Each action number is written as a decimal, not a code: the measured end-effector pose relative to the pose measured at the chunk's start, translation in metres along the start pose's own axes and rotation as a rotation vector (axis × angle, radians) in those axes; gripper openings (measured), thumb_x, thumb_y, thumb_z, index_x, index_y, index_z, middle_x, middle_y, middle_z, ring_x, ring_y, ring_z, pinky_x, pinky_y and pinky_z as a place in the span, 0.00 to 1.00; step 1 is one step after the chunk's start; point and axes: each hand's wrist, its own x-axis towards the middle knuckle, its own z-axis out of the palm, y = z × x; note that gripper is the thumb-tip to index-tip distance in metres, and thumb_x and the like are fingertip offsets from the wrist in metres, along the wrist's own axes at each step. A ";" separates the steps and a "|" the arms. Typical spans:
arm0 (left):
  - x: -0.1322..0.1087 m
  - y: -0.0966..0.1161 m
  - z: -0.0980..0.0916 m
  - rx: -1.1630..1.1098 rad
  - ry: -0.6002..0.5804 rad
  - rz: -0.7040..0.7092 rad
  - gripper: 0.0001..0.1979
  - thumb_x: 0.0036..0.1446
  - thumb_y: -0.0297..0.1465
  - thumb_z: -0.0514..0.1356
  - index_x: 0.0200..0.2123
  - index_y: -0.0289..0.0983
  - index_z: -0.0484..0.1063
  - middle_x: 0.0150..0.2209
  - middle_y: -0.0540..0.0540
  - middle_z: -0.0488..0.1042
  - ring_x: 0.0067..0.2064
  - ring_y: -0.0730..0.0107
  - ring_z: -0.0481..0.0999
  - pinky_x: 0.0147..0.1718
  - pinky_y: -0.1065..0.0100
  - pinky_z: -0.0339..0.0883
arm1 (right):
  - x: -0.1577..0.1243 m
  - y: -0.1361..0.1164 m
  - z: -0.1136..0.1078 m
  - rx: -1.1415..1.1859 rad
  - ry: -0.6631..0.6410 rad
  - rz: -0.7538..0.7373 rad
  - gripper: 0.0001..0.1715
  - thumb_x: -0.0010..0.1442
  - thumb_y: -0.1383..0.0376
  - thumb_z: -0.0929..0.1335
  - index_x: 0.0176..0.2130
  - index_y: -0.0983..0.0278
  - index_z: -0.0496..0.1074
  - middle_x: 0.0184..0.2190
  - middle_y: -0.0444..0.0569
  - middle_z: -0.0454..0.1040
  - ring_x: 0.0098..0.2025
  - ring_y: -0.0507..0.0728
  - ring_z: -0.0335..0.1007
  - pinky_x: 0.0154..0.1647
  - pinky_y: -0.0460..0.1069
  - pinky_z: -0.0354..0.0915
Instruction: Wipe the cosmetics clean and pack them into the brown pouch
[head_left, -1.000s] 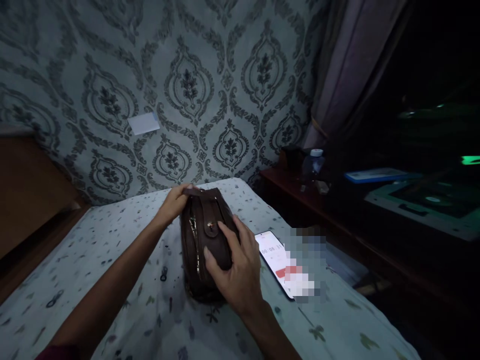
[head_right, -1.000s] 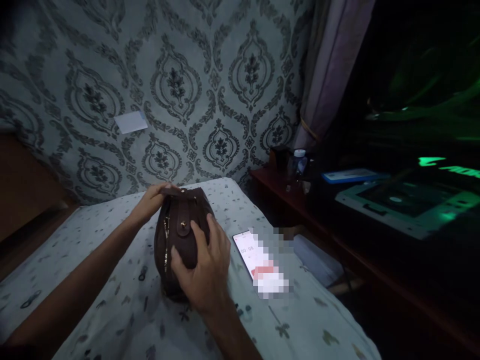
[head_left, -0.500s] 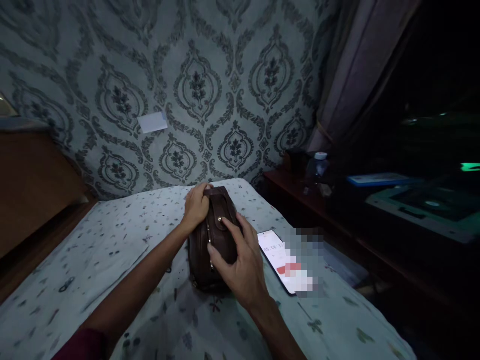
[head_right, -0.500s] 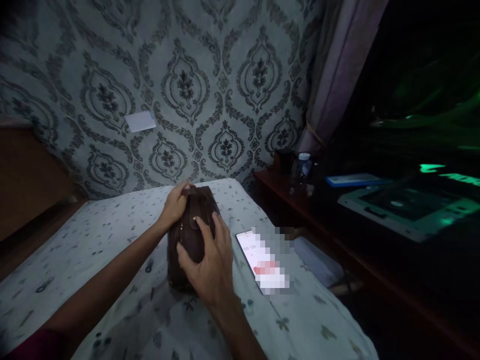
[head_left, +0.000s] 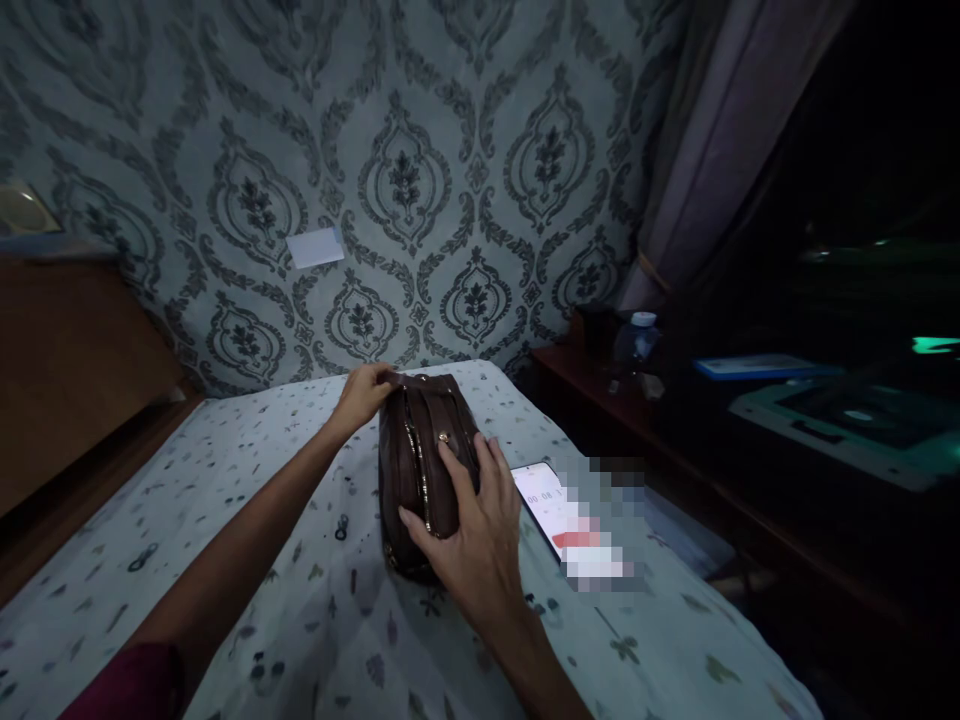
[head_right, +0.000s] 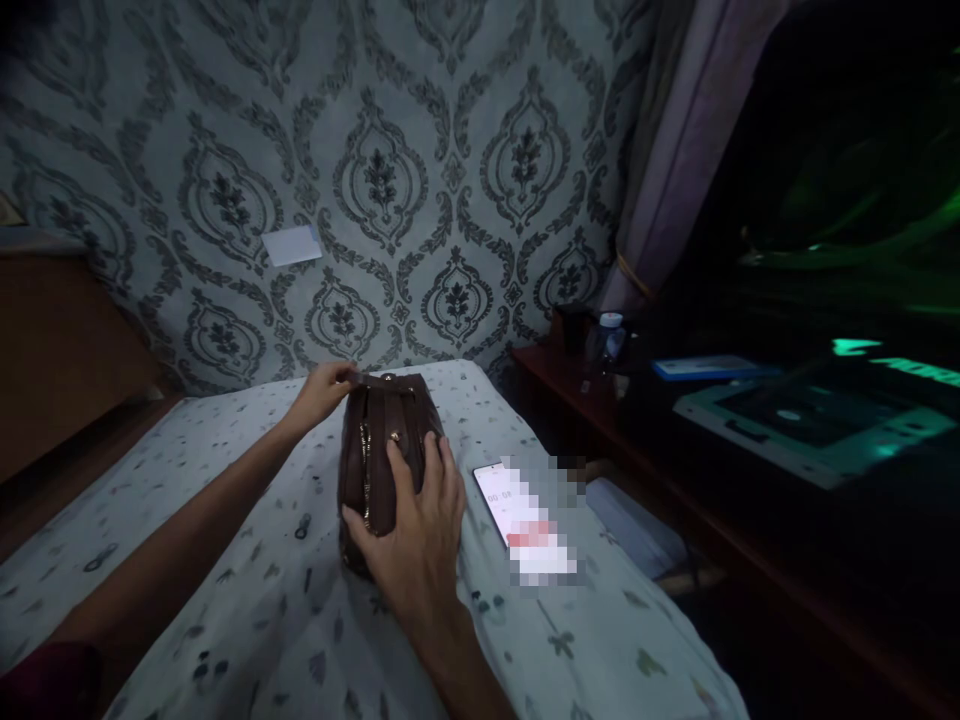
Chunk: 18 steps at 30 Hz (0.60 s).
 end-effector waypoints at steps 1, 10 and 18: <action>-0.001 0.002 0.000 0.019 0.001 0.007 0.07 0.52 0.28 0.56 0.26 0.36 0.72 0.22 0.52 0.69 0.30 0.67 0.69 0.33 0.68 0.62 | 0.000 0.000 0.000 0.004 0.012 -0.006 0.38 0.55 0.52 0.71 0.61 0.61 0.64 0.66 0.63 0.56 0.67 0.74 0.51 0.59 0.71 0.59; -0.018 0.022 -0.004 0.141 0.005 0.082 0.07 0.55 0.24 0.55 0.28 0.38 0.70 0.30 0.47 0.74 0.36 0.61 0.72 0.39 0.63 0.63 | 0.000 0.002 0.003 0.019 0.096 -0.051 0.36 0.57 0.50 0.70 0.59 0.63 0.65 0.64 0.64 0.59 0.66 0.73 0.53 0.61 0.71 0.58; -0.034 0.029 0.003 0.112 0.077 0.200 0.08 0.58 0.27 0.52 0.26 0.40 0.64 0.30 0.47 0.70 0.36 0.62 0.70 0.39 0.63 0.63 | -0.003 0.004 0.002 0.128 0.088 -0.012 0.41 0.56 0.47 0.70 0.62 0.63 0.62 0.65 0.64 0.55 0.68 0.73 0.51 0.63 0.72 0.55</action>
